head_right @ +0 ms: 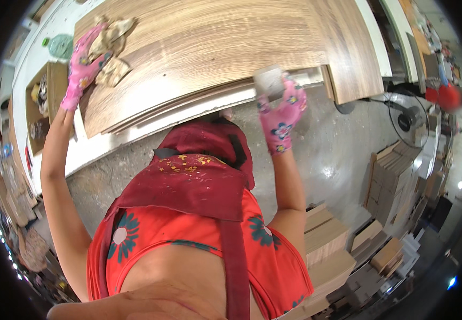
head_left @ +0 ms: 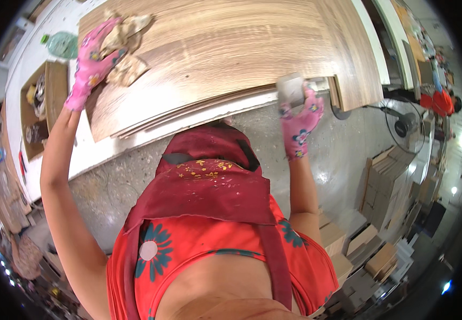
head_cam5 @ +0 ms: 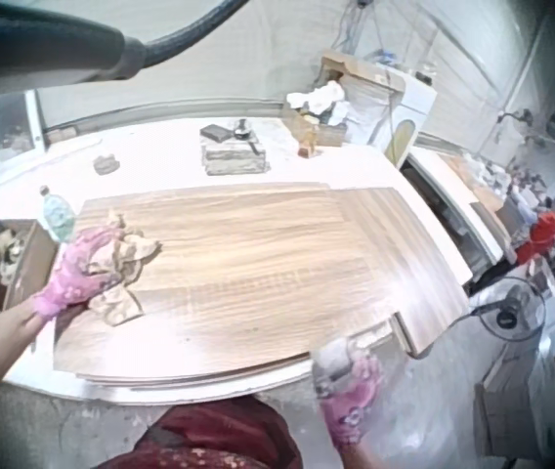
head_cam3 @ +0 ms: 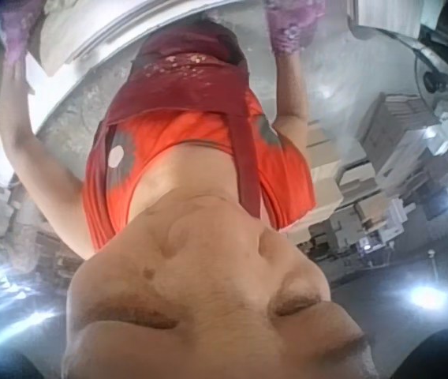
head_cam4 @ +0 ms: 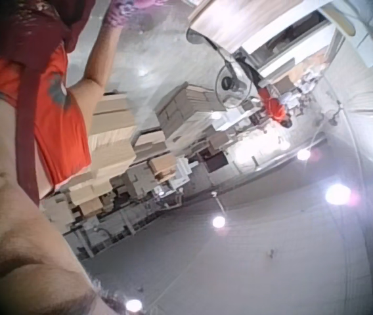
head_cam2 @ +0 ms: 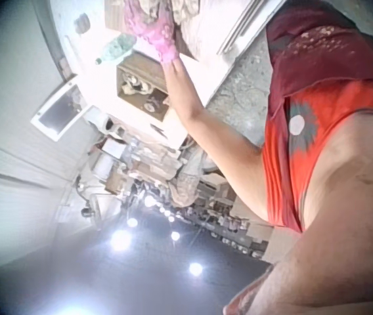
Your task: The person sands the surfaces and edges of wood panels using a sanding block and wipes them with a cloth.
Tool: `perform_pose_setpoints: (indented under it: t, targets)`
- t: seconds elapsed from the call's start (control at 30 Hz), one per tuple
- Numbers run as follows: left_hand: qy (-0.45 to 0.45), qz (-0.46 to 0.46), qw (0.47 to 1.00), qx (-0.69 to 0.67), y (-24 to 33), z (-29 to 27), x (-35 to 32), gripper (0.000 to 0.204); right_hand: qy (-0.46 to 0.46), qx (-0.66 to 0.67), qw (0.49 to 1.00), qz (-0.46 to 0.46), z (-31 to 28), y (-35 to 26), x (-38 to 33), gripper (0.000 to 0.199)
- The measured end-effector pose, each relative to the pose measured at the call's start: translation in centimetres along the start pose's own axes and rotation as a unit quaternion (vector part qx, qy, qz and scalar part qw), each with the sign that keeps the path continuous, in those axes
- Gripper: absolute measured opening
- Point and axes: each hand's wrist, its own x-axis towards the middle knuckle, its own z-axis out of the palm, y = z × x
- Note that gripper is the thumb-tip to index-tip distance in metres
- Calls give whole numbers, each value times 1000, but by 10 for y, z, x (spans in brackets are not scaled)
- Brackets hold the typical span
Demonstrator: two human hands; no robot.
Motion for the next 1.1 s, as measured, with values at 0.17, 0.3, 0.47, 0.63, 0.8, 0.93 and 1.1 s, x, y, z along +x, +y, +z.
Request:
perform_pose_setpoints:
  t: [0.17, 0.3, 0.47, 0.63, 0.8, 0.93, 1.1]
  targets:
    - [35, -4, 999, 7, -8, 4, -9, 63, -73, 56, 988, -125, 9, -106, -25, 62]
    - [65, 17, 998, 13, -1, 5, -13, 63, -107, 131, 955, -243, 21, -174, -27, 59]
    - [88, 25, 996, 5, 5, 8, -17, 63, -196, 204, 895, -345, 36, -267, -24, 49]
    - [100, 35, 994, -1, -1, 10, -17, 63, -223, 238, 874, -361, 62, -340, -37, 35]
    - [110, 42, 993, -6, -29, 19, -19, 63, -207, 240, 856, -410, 51, -319, -21, 34]
    - [75, 42, 996, -20, -15, 10, -4, 60, -188, 238, 908, -290, 43, -224, -19, 36]
    - [46, -4, 996, -74, -2, 5, -7, 63, -84, -24, 981, -171, -11, -65, 17, 48]
